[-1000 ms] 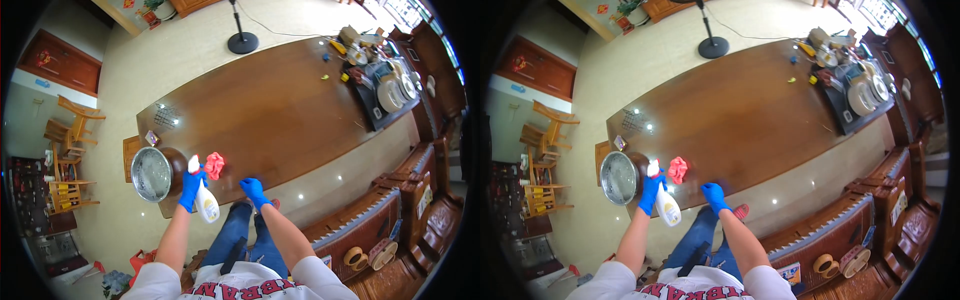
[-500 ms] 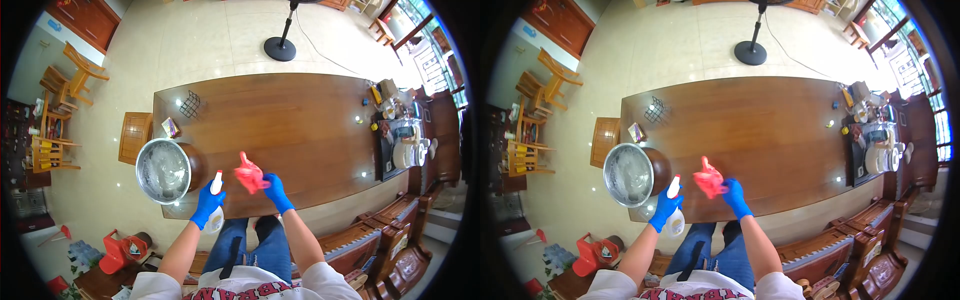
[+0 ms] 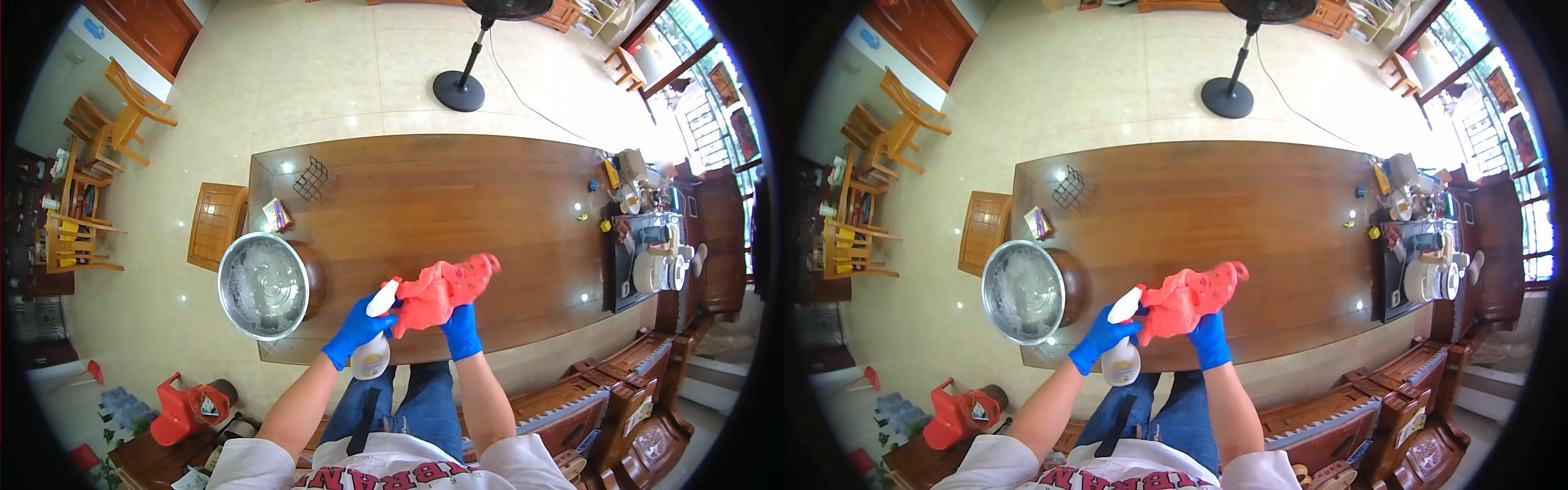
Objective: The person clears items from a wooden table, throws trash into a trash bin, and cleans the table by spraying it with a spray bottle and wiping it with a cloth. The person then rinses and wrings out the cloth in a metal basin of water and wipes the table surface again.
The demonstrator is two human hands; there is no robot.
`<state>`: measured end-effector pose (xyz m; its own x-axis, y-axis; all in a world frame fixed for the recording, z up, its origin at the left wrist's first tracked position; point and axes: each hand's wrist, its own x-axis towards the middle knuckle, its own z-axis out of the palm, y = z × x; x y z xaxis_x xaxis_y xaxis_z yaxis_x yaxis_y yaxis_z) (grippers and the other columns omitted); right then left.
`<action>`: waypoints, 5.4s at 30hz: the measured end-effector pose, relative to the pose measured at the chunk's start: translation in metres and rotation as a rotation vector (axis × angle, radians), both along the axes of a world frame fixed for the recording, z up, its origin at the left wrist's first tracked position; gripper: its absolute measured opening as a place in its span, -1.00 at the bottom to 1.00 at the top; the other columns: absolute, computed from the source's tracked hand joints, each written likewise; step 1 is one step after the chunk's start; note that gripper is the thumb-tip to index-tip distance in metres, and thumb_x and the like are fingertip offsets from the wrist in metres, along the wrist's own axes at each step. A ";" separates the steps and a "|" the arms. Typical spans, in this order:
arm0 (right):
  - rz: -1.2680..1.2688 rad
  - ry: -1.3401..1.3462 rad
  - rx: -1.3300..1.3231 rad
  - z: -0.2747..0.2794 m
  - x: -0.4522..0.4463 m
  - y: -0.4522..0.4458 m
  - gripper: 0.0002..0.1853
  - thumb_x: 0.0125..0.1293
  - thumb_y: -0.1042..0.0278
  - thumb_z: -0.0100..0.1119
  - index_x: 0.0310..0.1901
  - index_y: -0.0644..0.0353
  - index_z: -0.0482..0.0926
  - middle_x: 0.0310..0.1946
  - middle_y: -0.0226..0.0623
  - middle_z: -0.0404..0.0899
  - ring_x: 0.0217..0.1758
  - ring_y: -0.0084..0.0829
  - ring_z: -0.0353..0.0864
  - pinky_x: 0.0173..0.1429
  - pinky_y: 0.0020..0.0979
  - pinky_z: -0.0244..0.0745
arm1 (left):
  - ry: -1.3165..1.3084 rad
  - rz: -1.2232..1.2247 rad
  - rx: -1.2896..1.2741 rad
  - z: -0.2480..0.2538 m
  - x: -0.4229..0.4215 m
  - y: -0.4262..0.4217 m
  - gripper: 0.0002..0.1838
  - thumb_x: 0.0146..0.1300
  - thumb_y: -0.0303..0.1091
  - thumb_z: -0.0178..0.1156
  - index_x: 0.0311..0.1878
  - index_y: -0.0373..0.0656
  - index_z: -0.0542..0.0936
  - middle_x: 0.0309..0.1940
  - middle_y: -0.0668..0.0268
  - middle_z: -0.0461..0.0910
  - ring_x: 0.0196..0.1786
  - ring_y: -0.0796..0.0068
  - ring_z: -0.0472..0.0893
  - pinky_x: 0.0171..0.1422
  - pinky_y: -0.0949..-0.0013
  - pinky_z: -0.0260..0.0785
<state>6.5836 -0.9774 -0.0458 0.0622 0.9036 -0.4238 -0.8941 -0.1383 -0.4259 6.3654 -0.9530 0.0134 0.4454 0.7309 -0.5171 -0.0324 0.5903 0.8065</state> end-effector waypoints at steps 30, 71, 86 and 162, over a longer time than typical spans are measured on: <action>0.353 -0.126 0.290 -0.055 -0.004 0.051 -0.59 0.50 0.20 -0.30 0.29 0.14 0.21 0.28 -0.26 0.28 0.33 -0.34 0.27 0.39 -0.29 0.18 | 0.544 -0.063 0.285 -0.013 0.056 -0.013 -0.70 0.03 -0.27 0.26 -0.15 -0.16 0.61 -0.24 0.06 0.65 -0.15 0.10 0.64 -0.13 0.21 0.48; 0.169 0.023 0.084 -0.072 0.027 0.025 -0.59 0.41 0.41 -0.06 0.26 0.19 0.26 0.18 -0.28 0.37 0.21 -0.45 0.38 0.30 -0.37 0.30 | 0.692 -0.185 0.411 -0.029 0.073 -0.003 -0.62 0.04 -0.37 0.24 -0.01 -0.11 0.58 -0.28 0.13 0.66 -0.28 0.26 0.67 -0.20 0.28 0.49; 0.254 -0.507 0.173 -0.067 0.035 0.015 -0.61 0.50 0.13 -0.28 0.25 0.07 0.25 0.28 -0.26 0.29 0.31 -0.32 0.29 0.40 -0.25 0.18 | 0.771 -0.241 0.414 -0.024 0.083 0.001 -0.72 -0.01 -0.29 0.23 -0.15 -0.02 0.59 -0.25 0.09 0.63 -0.15 0.02 0.61 -0.12 0.11 0.46; 0.416 -1.185 -0.241 -0.222 0.058 -0.101 -0.54 0.46 0.23 -0.18 0.29 0.25 0.12 0.21 -0.18 0.13 0.24 -0.28 0.13 0.31 -0.28 0.03 | 1.476 -0.383 0.340 -0.186 -0.034 0.012 0.11 -0.24 -0.15 0.51 0.38 -0.33 0.13 0.44 -0.01 0.00 0.42 0.04 0.16 0.44 0.23 0.14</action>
